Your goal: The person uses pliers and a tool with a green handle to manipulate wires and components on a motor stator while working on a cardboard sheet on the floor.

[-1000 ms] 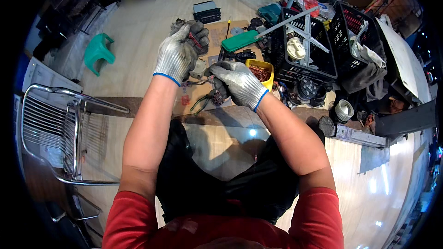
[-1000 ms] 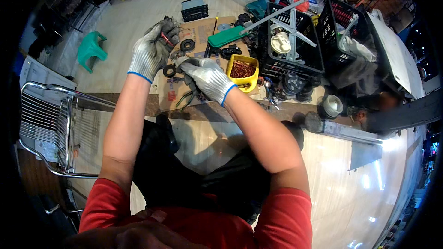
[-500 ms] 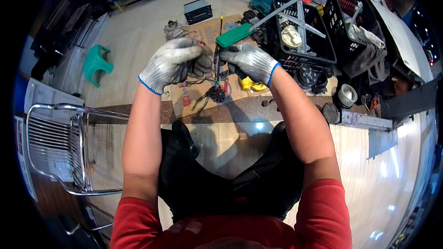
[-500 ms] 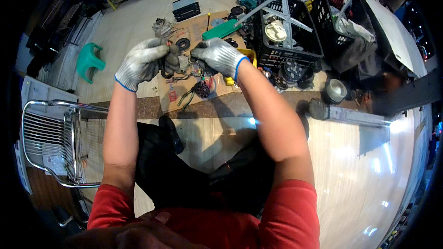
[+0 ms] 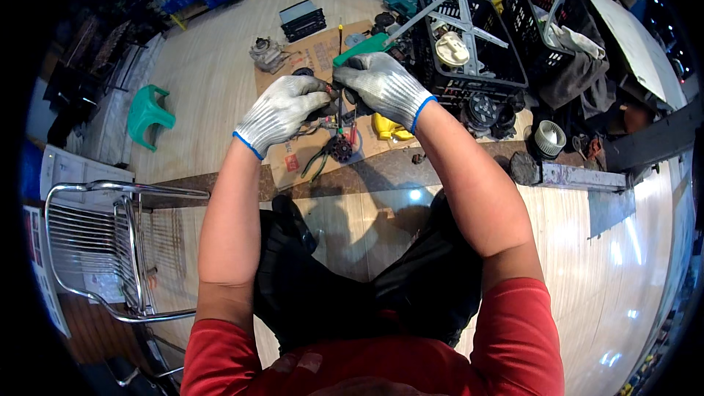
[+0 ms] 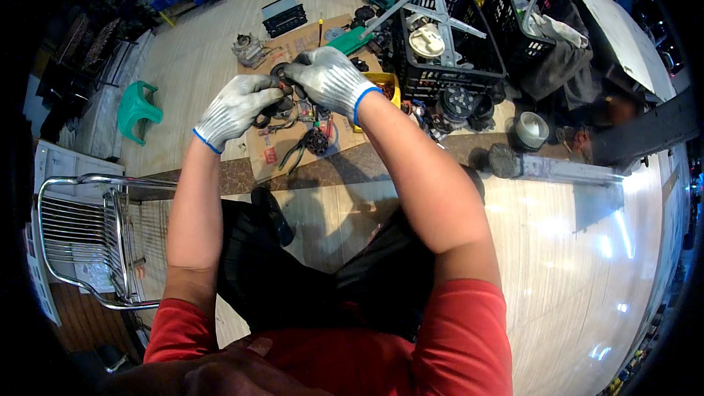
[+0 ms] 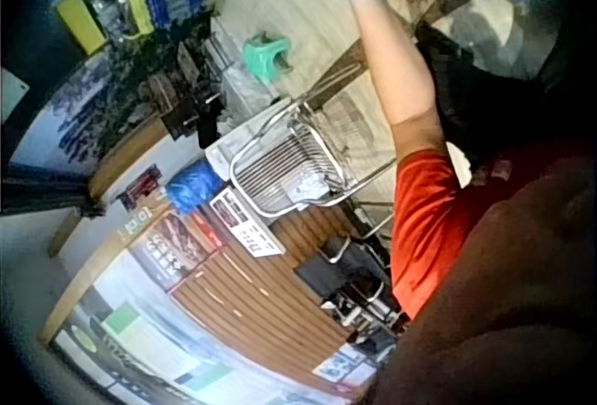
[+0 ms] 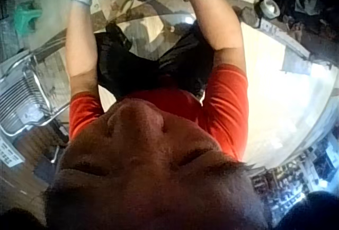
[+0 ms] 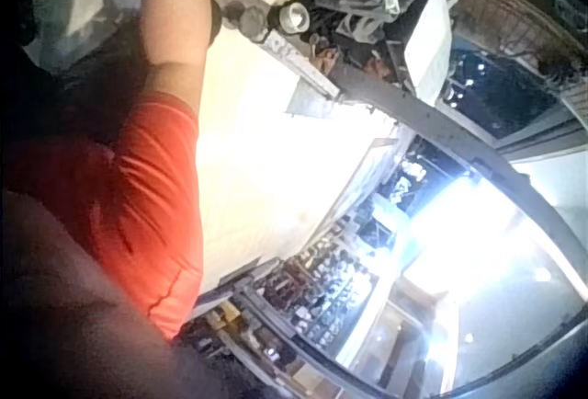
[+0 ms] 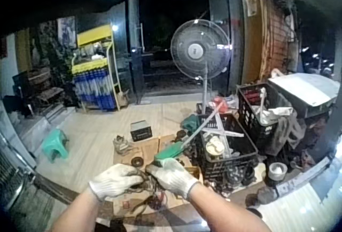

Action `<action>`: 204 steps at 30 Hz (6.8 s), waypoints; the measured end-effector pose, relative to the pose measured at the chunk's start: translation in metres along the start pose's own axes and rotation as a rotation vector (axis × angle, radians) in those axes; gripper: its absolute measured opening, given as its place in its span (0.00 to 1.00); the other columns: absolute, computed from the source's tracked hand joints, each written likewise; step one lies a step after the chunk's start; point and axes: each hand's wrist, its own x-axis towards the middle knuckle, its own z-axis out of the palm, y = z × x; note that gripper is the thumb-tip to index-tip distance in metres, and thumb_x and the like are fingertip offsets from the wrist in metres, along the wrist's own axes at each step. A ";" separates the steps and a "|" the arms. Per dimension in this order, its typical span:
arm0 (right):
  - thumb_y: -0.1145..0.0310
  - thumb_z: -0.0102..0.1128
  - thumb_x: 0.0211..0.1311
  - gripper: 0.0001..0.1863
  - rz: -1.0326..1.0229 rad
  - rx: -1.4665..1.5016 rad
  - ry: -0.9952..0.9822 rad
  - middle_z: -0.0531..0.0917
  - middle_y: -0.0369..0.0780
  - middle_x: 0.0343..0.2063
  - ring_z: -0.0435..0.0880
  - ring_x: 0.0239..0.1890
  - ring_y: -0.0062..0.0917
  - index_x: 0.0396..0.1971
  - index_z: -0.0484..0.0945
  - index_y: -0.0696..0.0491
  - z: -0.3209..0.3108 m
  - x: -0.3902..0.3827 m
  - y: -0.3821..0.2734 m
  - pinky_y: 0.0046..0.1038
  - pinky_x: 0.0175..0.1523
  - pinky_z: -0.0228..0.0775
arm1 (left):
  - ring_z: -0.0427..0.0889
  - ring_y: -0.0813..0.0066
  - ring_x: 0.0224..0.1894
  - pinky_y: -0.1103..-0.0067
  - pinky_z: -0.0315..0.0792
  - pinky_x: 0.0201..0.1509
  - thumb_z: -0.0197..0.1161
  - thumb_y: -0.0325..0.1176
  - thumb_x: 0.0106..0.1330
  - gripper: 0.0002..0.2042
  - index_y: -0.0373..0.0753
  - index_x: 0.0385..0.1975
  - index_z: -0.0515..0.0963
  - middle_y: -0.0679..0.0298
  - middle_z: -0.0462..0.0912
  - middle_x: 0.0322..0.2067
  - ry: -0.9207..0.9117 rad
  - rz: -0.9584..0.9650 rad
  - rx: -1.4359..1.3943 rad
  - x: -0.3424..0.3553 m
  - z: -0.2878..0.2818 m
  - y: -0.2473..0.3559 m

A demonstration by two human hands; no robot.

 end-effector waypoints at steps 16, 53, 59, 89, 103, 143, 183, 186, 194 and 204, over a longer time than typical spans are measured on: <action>0.59 0.53 0.66 0.17 -0.007 0.075 0.134 0.82 0.57 0.34 0.82 0.39 0.51 0.39 0.83 0.58 0.028 -0.008 -0.005 0.42 0.44 0.72 | 0.83 0.57 0.49 0.68 0.78 0.57 0.51 0.28 0.74 0.16 0.24 0.57 0.70 0.46 0.80 0.50 0.249 0.066 -1.298 0.017 0.015 -0.020; 0.56 0.56 0.66 0.19 -0.049 -0.435 -0.002 0.83 0.56 0.33 0.82 0.40 0.51 0.35 0.84 0.59 -0.011 0.003 0.014 0.44 0.46 0.74 | 0.83 0.77 0.31 0.79 0.78 0.36 0.62 0.39 0.69 0.17 0.28 0.45 0.80 0.59 0.86 0.33 -0.072 -0.107 -0.495 0.004 0.011 -0.013; 0.60 0.56 0.66 0.16 -0.134 -0.421 0.067 0.83 0.52 0.36 0.82 0.40 0.47 0.41 0.82 0.57 -0.011 -0.001 0.005 0.42 0.45 0.73 | 0.82 0.76 0.37 0.77 0.76 0.43 0.57 0.37 0.71 0.16 0.30 0.46 0.81 0.57 0.85 0.37 -0.027 -0.009 -0.134 0.008 0.009 -0.018; 0.60 0.56 0.67 0.16 -0.101 -0.177 -0.085 0.84 0.50 0.36 0.84 0.39 0.41 0.42 0.83 0.57 0.032 -0.006 -0.003 0.36 0.47 0.74 | 0.82 0.59 0.40 0.66 0.78 0.41 0.49 0.34 0.77 0.11 0.33 0.44 0.74 0.56 0.81 0.37 0.314 0.181 -1.634 0.026 0.012 -0.031; 0.60 0.59 0.65 0.15 -0.218 -0.615 -0.018 0.85 0.50 0.32 0.84 0.37 0.45 0.47 0.82 0.52 0.022 0.000 0.016 0.42 0.43 0.77 | 0.74 0.73 0.27 0.76 0.69 0.28 0.55 0.37 0.73 0.13 0.35 0.48 0.76 0.67 0.75 0.27 0.042 0.265 -1.440 0.025 0.005 -0.049; 0.69 0.59 0.60 0.08 -0.251 -0.831 0.063 0.85 0.45 0.35 0.86 0.40 0.40 0.38 0.82 0.50 -0.001 -0.014 0.013 0.36 0.42 0.80 | 0.84 0.78 0.29 0.80 0.79 0.33 0.60 0.36 0.69 0.14 0.28 0.42 0.79 0.60 0.85 0.31 -0.188 -0.131 -0.543 0.002 0.009 -0.009; 0.70 0.56 0.60 0.10 -0.330 -0.697 0.140 0.85 0.42 0.35 0.86 0.37 0.39 0.41 0.81 0.48 0.014 -0.012 0.023 0.39 0.40 0.80 | 0.62 0.76 0.26 0.76 0.60 0.31 0.49 0.34 0.77 0.11 0.32 0.48 0.72 0.69 0.65 0.24 0.662 0.235 -1.789 0.026 -0.063 -0.108; 0.70 0.56 0.60 0.12 -0.349 -0.799 0.068 0.84 0.41 0.33 0.86 0.36 0.38 0.43 0.79 0.48 0.013 -0.017 0.026 0.37 0.40 0.80 | 0.63 0.76 0.24 0.77 0.61 0.30 0.48 0.34 0.78 0.12 0.33 0.48 0.72 0.68 0.68 0.23 0.663 0.265 -1.791 0.013 -0.085 -0.137; 0.60 0.53 0.69 0.11 -0.384 -0.846 -0.002 0.84 0.43 0.32 0.86 0.34 0.39 0.43 0.79 0.49 0.004 -0.047 0.049 0.38 0.37 0.79 | 0.62 0.75 0.22 0.76 0.60 0.26 0.44 0.41 0.80 0.17 0.32 0.50 0.70 0.69 0.66 0.21 1.008 0.107 -1.718 -0.021 -0.111 -0.150; 0.62 0.53 0.66 0.09 -0.173 -0.913 -0.124 0.84 0.48 0.28 0.85 0.33 0.45 0.37 0.79 0.50 -0.013 -0.067 0.091 0.45 0.37 0.77 | 0.68 0.72 0.23 0.75 0.66 0.29 0.54 0.31 0.72 0.09 0.32 0.42 0.75 0.66 0.72 0.22 0.928 0.268 -1.895 -0.051 -0.138 -0.204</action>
